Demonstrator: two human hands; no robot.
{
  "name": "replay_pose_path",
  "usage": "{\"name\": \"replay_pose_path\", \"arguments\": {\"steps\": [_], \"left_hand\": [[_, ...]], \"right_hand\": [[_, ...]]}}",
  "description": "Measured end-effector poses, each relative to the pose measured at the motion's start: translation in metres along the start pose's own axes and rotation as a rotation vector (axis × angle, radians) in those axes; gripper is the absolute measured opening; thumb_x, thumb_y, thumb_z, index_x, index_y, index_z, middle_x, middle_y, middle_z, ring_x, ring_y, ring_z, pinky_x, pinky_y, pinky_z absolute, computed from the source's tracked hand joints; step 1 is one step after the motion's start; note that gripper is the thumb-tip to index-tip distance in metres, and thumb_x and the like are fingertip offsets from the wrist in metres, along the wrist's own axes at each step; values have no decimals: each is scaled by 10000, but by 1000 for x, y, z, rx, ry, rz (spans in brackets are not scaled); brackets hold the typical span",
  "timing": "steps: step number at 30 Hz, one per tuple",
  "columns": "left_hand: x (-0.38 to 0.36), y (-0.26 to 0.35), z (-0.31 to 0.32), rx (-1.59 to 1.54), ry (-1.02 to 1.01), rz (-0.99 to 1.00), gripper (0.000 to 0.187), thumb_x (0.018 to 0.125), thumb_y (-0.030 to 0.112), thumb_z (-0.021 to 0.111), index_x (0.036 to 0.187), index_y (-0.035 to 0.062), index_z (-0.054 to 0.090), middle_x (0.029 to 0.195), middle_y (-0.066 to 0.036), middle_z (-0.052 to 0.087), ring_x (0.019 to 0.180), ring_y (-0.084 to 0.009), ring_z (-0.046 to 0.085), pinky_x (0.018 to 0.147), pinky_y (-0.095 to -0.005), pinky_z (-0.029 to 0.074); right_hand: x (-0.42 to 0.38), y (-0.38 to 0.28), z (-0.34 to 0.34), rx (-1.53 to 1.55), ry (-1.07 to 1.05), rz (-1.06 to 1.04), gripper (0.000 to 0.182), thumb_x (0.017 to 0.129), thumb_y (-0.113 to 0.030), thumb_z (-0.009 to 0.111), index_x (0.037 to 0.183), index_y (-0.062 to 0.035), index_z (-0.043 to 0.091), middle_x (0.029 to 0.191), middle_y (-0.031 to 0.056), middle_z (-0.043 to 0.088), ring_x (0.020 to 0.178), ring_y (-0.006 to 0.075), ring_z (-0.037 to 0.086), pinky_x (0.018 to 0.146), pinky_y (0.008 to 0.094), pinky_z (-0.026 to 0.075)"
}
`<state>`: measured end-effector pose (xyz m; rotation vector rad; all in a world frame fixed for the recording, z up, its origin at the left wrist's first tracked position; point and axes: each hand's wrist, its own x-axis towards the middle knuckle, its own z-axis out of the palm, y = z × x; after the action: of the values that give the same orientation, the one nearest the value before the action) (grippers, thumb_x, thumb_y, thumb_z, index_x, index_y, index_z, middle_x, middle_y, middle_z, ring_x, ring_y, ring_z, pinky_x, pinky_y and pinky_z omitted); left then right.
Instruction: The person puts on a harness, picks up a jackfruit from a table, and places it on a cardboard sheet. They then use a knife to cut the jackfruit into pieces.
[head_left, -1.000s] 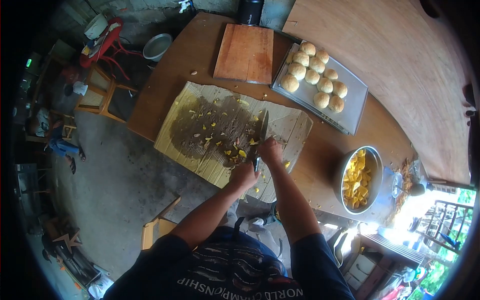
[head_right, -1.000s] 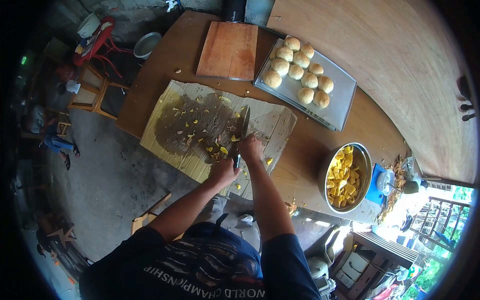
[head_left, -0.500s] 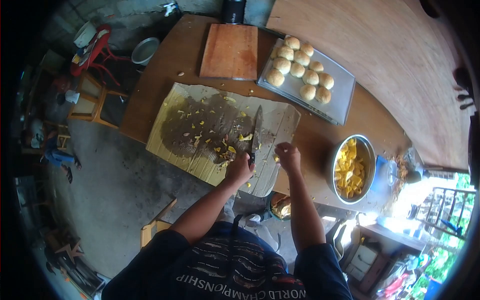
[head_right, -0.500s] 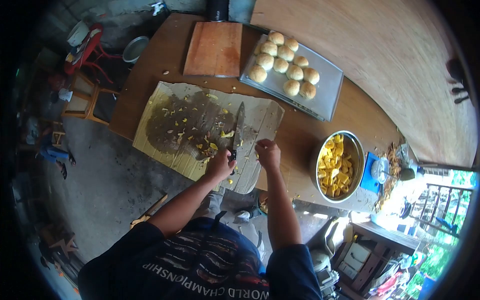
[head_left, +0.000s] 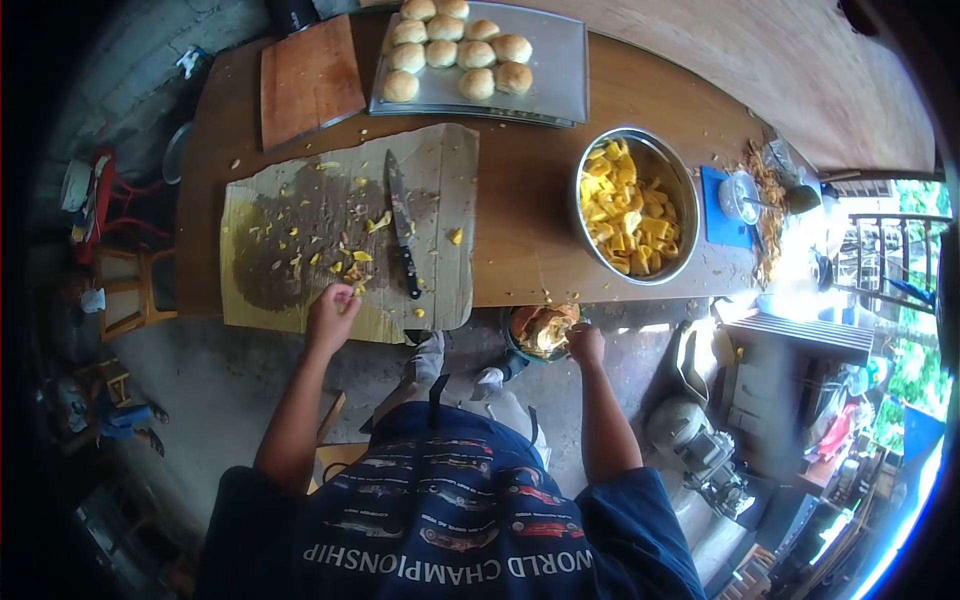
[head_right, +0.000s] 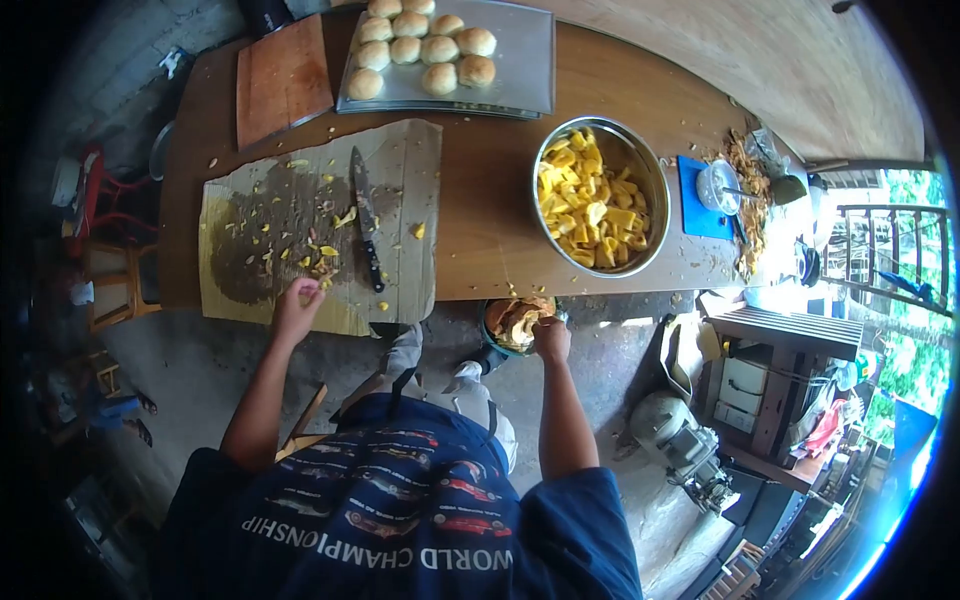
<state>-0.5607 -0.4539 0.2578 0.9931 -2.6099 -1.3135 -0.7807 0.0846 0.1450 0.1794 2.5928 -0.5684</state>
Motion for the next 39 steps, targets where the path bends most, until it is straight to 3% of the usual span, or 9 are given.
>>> {"name": "replay_pose_path", "arguments": {"steps": [4, 6, 7, 11, 19, 24, 27, 34, 39], "left_hand": [[-20, -7, -1, 4, 54, -69, 272, 928, 211, 788, 1112, 40, 685, 1008, -118, 741, 972, -256, 722, 871, -381, 549], [-32, -9, 9, -110, 44, -110, 252, 952, 191, 770, 1120, 29, 675, 1015, -102, 734, 997, -215, 706, 911, -366, 548], [-37, -11, 14, -94, 5, -160, 237, 959, 171, 762, 1114, 18, 667, 1012, -93, 727, 989, -202, 698, 923, -360, 547], [-62, -50, 42, -141, -13, -192, 229, 942, 128, 765, 1093, 19, 633, 994, -78, 691, 954, -180, 669, 898, -343, 537], [-100, -33, 68, -65, -15, -294, 254, 919, 155, 768, 1090, 27, 631, 955, -76, 672, 888, -199, 669, 803, -355, 554], [-147, 24, 79, -42, -179, -492, 288, 903, 193, 764, 1104, 34, 633, 909, -86, 685, 608, -196, 642, 506, -358, 537], [-166, 41, 93, 1, -232, -496, 264, 903, 186, 759, 1091, 39, 647, 835, -71, 670, 537, -171, 608, 477, -350, 526], [-149, 159, 128, 37, -454, -250, 234, 916, 200, 776, 1052, 38, 676, 843, -66, 684, 577, -167, 642, 489, -336, 523], [-101, 268, 180, 100, -719, 81, 314, 945, 243, 764, 1174, 33, 719, 1051, -120, 763, 934, -227, 740, 812, -368, 594]], "right_hand": [[14, 27, -1, -29, -25, 359, 378, 905, -312, 704, 1045, 34, 759, 923, 227, 782, 720, 354, 785, 646, 439, 650], [-9, 24, -24, -199, 29, 219, 458, 871, -376, 769, 1108, 15, 749, 1040, 229, 778, 924, 393, 777, 799, 483, 636], [-28, 6, -49, -168, 10, 315, 536, 821, -422, 835, 1151, -11, 742, 1163, 222, 755, 1106, 414, 720, 922, 513, 596], [-54, 58, -60, -94, 38, 296, 473, 824, -331, 848, 1209, -77, 740, 1305, 173, 660, 1181, 366, 677, 994, 482, 568], [-89, 183, -92, 46, -19, 370, 623, 840, -235, 807, 1413, -82, 617, 1455, 191, 530, 1030, 341, 742, 782, 403, 664], [-114, 286, -108, 136, -68, 447, 591, 866, -217, 790, 1403, -36, 623, 1431, 227, 573, 978, 347, 760, 662, 388, 688], [-147, 326, -131, 197, -63, 562, 609, 856, -204, 808, 1408, -24, 625, 1419, 224, 606, 991, 334, 762, 670, 409, 693], [-252, 401, -149, 554, 76, 898, 609, 881, -125, 770, 1456, -47, 583, 1387, 203, 621, 1082, 340, 729, 683, 439, 707], [-327, 411, -127, 693, 210, 1079, 642, 865, -101, 792, 1468, -55, 576, 1374, 172, 636, 1170, 360, 682, 665, 486, 704]]}}
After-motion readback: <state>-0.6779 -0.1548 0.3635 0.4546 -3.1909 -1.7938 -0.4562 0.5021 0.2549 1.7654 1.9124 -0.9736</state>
